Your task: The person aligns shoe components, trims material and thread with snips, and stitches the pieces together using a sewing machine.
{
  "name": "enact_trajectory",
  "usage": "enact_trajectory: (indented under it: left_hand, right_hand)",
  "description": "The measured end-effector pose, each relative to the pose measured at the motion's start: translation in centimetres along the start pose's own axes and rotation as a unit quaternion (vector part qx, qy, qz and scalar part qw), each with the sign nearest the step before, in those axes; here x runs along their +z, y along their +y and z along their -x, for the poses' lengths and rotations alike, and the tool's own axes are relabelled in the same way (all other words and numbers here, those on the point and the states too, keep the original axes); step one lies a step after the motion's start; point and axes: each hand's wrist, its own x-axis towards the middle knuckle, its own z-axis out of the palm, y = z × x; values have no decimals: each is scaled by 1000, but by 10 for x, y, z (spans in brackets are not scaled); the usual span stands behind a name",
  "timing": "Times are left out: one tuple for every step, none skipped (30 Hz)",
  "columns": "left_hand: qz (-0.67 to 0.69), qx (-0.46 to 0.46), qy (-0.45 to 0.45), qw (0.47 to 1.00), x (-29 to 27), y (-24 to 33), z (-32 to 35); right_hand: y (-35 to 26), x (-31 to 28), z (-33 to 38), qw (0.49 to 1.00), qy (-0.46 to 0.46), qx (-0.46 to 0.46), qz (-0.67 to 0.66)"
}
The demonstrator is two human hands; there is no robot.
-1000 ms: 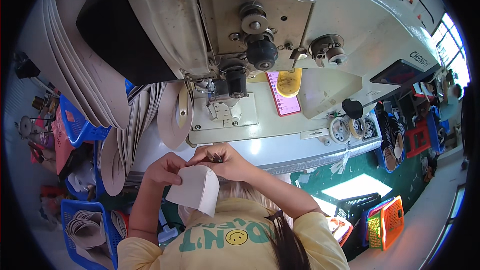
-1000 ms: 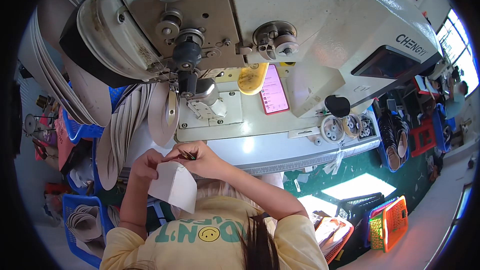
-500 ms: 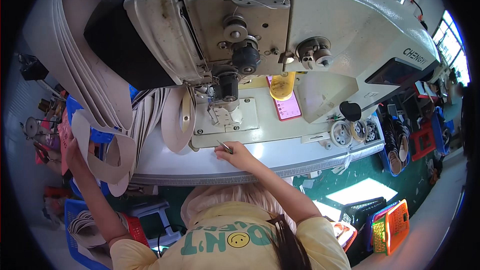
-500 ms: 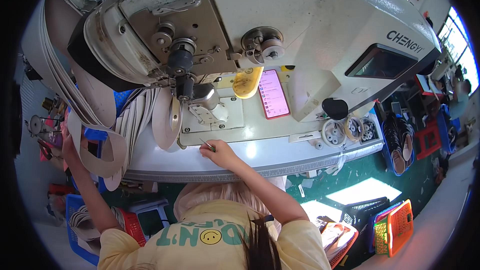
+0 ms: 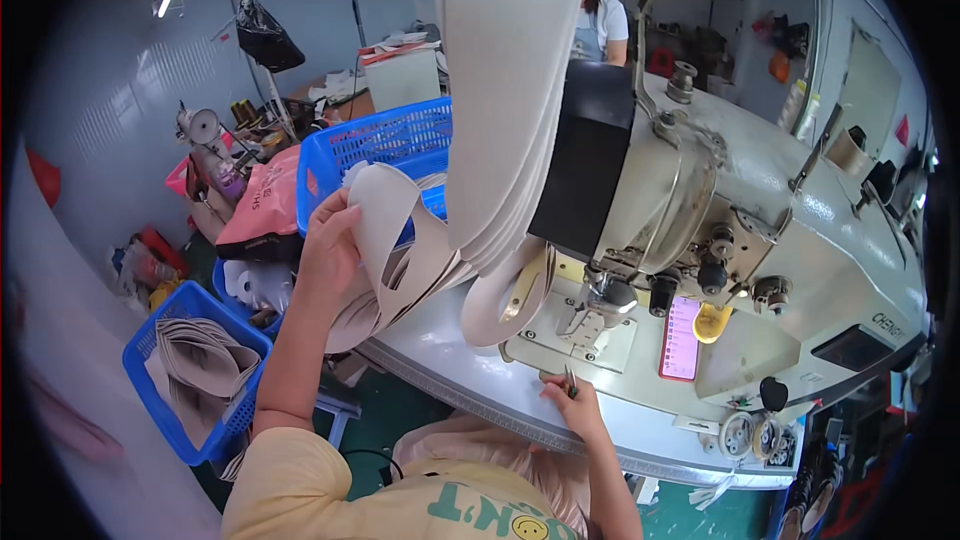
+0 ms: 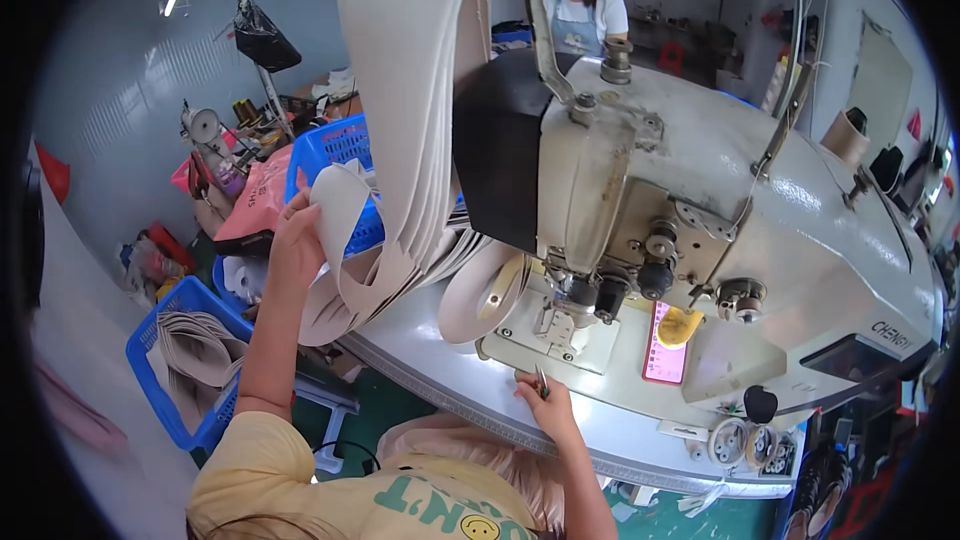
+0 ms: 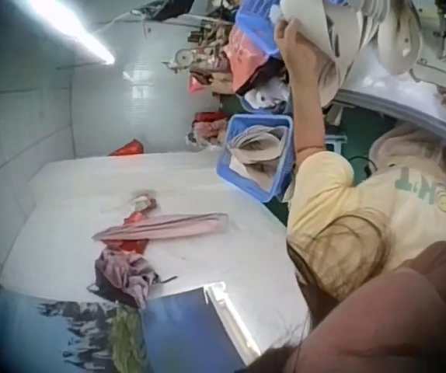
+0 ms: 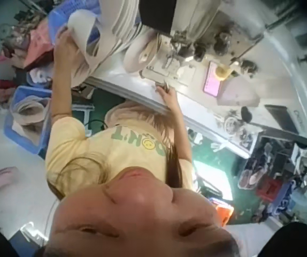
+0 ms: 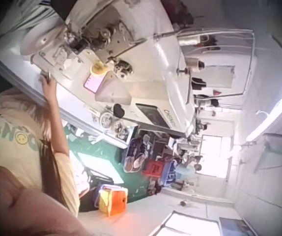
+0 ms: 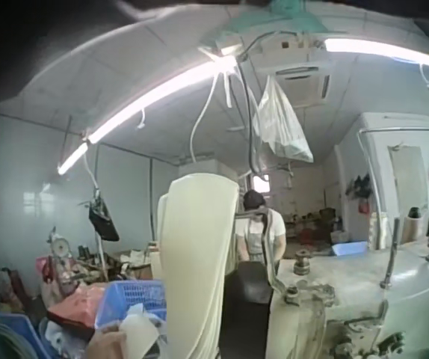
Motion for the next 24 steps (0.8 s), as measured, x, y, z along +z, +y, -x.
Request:
enact_trajectory:
  left_hand:
    - [5,4,-7,1000,3,4,0]
    - [15,10,7,1000,6,8,-1]
    - [28,8,13,999,8,12,-2]
    - [44,10,10,999,11,16,-5]
    - [56,12,4,998,15,21,-9]
    - [65,9,25,998,18,26,-14]
    - [71,24,11,997,23,33,-20]
    - [74,33,6,997,27,42,-26]
    - [79,48,-8,996,32,53,-33]
    - [86,87,-35,992,38,63,-40]
    - [74,98,-56,991,44,74,-47]
    - [64,117,-85,987,49,84,-52]
    - [52,134,-115,983,54,92,-55]
    - [54,143,-119,981,59,99,-56]
    - [56,152,-125,979,64,103,-57]
    - [57,161,-132,976,69,107,-58]
    - [58,157,-127,978,73,109,-57]
    - [60,153,-122,979,76,109,-56]
    - [62,156,-122,978,80,109,-56]
    - [67,152,-106,980,83,109,-56]
    - [72,155,-95,981,87,109,-58]
    - [77,159,-84,981,91,110,-60]
    - [85,155,-100,979,95,115,-64]
    - [92,150,-116,977,99,122,-69]
  right_hand:
    - [2,0,0,1000,6,13,15]
    - [4,1,0,1000,8,-1,16]
    - [5,1,0,1000,3,-13,5]
    - [7,2,0,1000,7,-15,3]
    - [8,2,0,1000,12,-19,0]
    - [9,3,0,1000,14,-16,10]
    - [9,3,0,1000,13,-17,2]
    - [9,3,0,1000,12,-14,2]
    - [9,3,-1,1000,12,9,13]
    - [9,3,0,1000,10,4,8]
    - [9,3,0,1000,10,-13,1]
    - [9,2,0,1000,10,-16,2]
    - [9,3,0,1000,12,-5,10]
    - [9,3,1,1000,15,-12,15]
    - [10,4,1,1000,14,-19,7]
    - [11,4,1,1000,16,-19,7]
    - [12,5,1,1000,18,-6,15]
    - [13,6,1,1000,20,-10,8]
    - [14,6,1,999,18,-28,-3]
    - [15,7,2,999,19,-27,-4]
    - [16,7,2,1000,22,-12,6]
    - [17,7,2,1000,20,-24,-1]
    - [17,7,2,999,20,-25,4]
    - [18,7,2,999,21,-22,19]
